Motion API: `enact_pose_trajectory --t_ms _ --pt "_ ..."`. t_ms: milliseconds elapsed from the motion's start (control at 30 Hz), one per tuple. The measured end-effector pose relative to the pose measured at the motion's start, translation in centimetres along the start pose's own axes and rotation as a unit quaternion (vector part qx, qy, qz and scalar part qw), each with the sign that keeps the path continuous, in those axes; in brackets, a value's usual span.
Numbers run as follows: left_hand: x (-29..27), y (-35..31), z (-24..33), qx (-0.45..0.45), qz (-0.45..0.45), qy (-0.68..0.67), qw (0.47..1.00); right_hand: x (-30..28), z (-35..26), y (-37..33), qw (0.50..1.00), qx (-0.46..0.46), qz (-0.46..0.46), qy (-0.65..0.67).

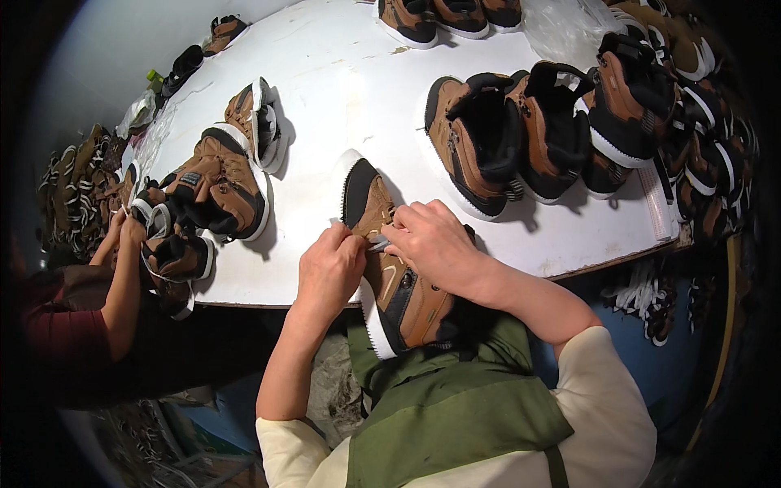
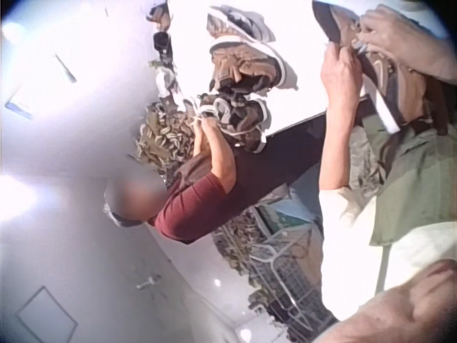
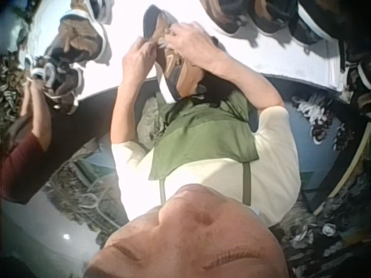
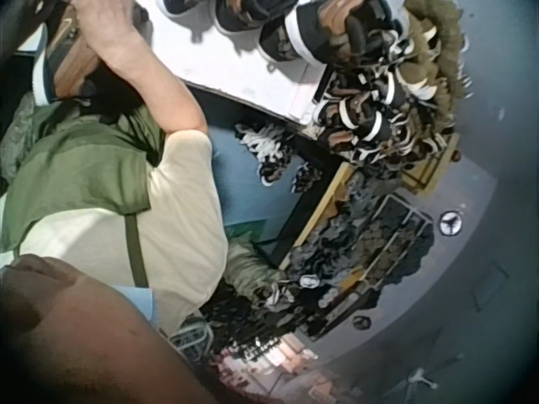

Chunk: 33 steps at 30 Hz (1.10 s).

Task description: The person threads white laces through the eyelets of a brown and black high-top sneaker, pulls the laces to tighten them, and adjusts the tongue and laces. The person repeats this process on a second shoe. The finished shoes remain on the table.

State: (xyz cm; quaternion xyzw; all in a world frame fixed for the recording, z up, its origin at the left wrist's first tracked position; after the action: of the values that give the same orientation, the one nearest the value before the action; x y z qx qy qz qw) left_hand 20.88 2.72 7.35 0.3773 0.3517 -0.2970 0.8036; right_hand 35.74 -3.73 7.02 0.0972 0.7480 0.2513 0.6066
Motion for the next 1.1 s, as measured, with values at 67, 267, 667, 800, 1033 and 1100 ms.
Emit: enact_pose_trajectory --t_ms 67,267,667,800,1033,1100 --pt "0.0 0.2 0.1 -0.003 -0.005 0.003 1.0 0.0 -0.1 0.1 1.0 -0.005 0.01 0.0" --pt "0.0 0.0 0.1 -0.009 -0.027 0.013 1.0 0.5 -0.2 0.3 0.999 -0.024 0.003 -0.033" --pt "-0.2 -0.2 0.1 -0.021 -0.034 0.02 0.999 0.9 -0.8 0.7 0.998 -0.034 0.005 -0.049" --pt "-0.3 -0.1 0.3 -0.022 -0.034 0.02 0.999 0.9 -0.7 0.7 0.998 -0.029 0.003 -0.054" --pt "-0.3 -0.1 0.3 -0.018 -0.017 0.008 1.0 1.0 -0.8 0.7 0.998 -0.026 -0.009 -0.059" --pt "-0.3 -0.2 0.2 -0.02 -0.011 -0.007 1.0 1.0 -0.8 0.6 0.998 -0.026 -0.006 -0.058"
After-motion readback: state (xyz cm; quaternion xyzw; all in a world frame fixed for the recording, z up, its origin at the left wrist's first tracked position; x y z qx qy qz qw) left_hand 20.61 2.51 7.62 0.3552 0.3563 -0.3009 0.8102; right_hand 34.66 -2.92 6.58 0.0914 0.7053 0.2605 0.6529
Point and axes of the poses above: each hand's wrist, its own y-axis towards the middle knuckle, its own x-axis out of the palm, z = x × y, the point moved 4 cm from there along y, towards the middle knuckle, and after that the axes turned 14 degrees about -y, right-handed, at the moved point
